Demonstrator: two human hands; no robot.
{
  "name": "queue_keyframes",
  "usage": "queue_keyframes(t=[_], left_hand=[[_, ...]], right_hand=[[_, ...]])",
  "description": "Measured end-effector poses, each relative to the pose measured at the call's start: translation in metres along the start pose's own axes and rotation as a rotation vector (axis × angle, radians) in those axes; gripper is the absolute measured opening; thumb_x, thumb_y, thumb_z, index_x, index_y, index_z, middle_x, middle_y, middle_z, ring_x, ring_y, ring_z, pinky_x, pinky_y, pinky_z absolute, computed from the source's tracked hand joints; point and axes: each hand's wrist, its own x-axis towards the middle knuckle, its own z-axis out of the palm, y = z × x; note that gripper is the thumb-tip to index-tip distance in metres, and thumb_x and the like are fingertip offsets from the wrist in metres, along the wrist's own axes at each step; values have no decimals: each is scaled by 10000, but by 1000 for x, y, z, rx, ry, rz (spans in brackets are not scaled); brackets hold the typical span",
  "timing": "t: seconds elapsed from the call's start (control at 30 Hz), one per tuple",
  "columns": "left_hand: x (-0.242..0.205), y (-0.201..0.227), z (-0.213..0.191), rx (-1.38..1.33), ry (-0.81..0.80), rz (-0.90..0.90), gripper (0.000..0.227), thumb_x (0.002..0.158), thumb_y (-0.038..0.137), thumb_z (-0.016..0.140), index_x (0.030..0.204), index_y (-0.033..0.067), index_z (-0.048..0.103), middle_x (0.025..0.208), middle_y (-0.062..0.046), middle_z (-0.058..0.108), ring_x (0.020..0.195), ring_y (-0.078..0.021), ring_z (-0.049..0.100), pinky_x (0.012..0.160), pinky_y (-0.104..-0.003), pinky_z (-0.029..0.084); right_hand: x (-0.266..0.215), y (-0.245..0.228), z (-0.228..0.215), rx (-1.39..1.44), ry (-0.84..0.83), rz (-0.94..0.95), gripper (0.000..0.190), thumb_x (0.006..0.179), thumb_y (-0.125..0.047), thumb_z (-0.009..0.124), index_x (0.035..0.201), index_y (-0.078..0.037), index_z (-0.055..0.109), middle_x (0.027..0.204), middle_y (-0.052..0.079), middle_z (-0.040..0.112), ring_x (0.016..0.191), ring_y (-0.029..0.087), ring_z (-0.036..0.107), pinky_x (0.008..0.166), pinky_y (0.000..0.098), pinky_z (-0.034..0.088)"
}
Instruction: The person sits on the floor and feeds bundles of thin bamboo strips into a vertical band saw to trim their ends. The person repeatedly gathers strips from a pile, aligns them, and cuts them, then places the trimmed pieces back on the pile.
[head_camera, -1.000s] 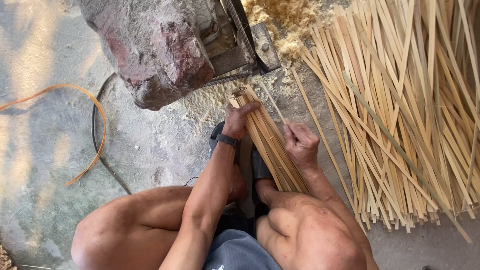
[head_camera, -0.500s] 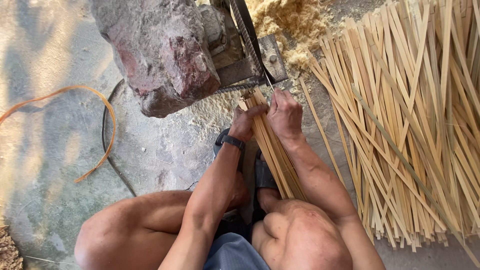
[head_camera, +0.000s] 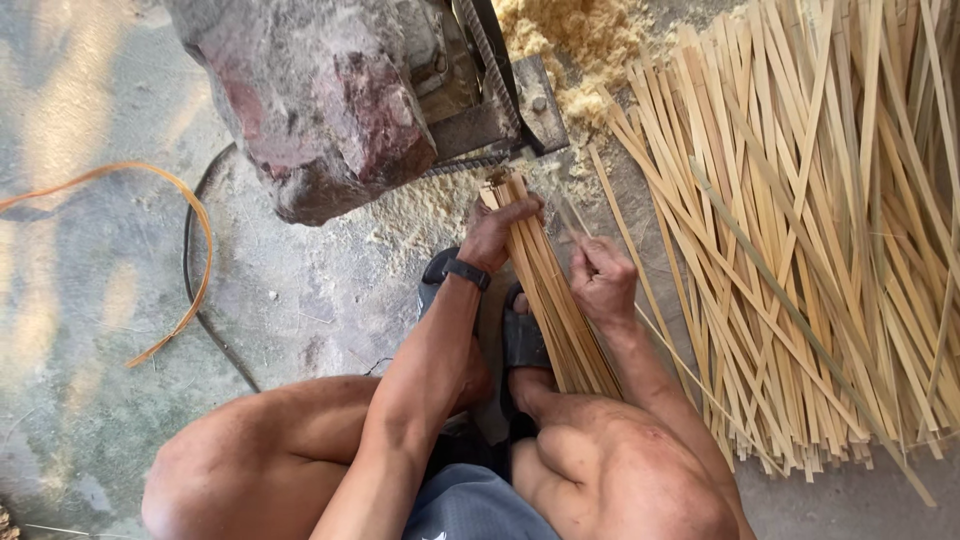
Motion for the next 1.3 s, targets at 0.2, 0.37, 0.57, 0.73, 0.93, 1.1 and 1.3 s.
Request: queue_keyframes(t=[0.2,0.37,0.57,0.73,0.93,1.1,1.3], left_hand=[[-5,3,-5,42,78,23,373,844,-28,762,1188,-49,619,993,-178,718,852,-302,753,770,-443,669],[-1,0,-6,31,167,38,375,802,-32,777,1150,-5,638,1026,-162,750,884,-262,768,792,-411,665],[-9,7,-2,87,109,49,307,824,12,813,1103,-39,697,990,-173,754,835,-284,764,741,-462,675],[-8,3,6,44,36,70,304,829,5,816,1102,-63,700,1003,-198,763,852,-302,763,756,-459,682],[-10,9,7,42,34,58,292,823,-2,768,1101,-23,680,1045,-180,774,882,-268,765,758,-412,668],[-4,1,-4,57,79,79,300,856,-43,778,1135,-89,678,1032,-190,744,884,-282,744,778,-410,651],[-15,12,3,67,82,68,350,827,-24,791,1152,-39,661,1032,-182,772,926,-275,772,817,-435,676]], right_hand=[[39,3,29,-140,61,-121,197,1089,-74,627,1214,53,710,902,178,723,651,181,690,461,213,542],[73,-19,47,-116,30,-22,228,1039,-39,629,1211,83,715,837,184,727,553,195,658,415,267,507],[43,-27,-7,-250,-36,20,241,1011,-151,642,1142,26,740,839,154,726,613,221,682,495,340,566],[2,-17,-9,-23,-30,-117,199,984,-146,682,1085,13,743,1041,201,737,756,233,711,563,264,617],[39,2,21,-185,-22,19,220,991,-62,717,1154,79,761,810,190,743,565,228,701,412,304,569],[81,-8,55,-191,66,-99,179,1023,-76,682,1100,68,756,931,213,748,662,243,734,514,303,617],[50,-14,7,-239,10,-84,184,1028,-125,667,1058,25,770,927,177,755,778,272,738,651,374,624]])
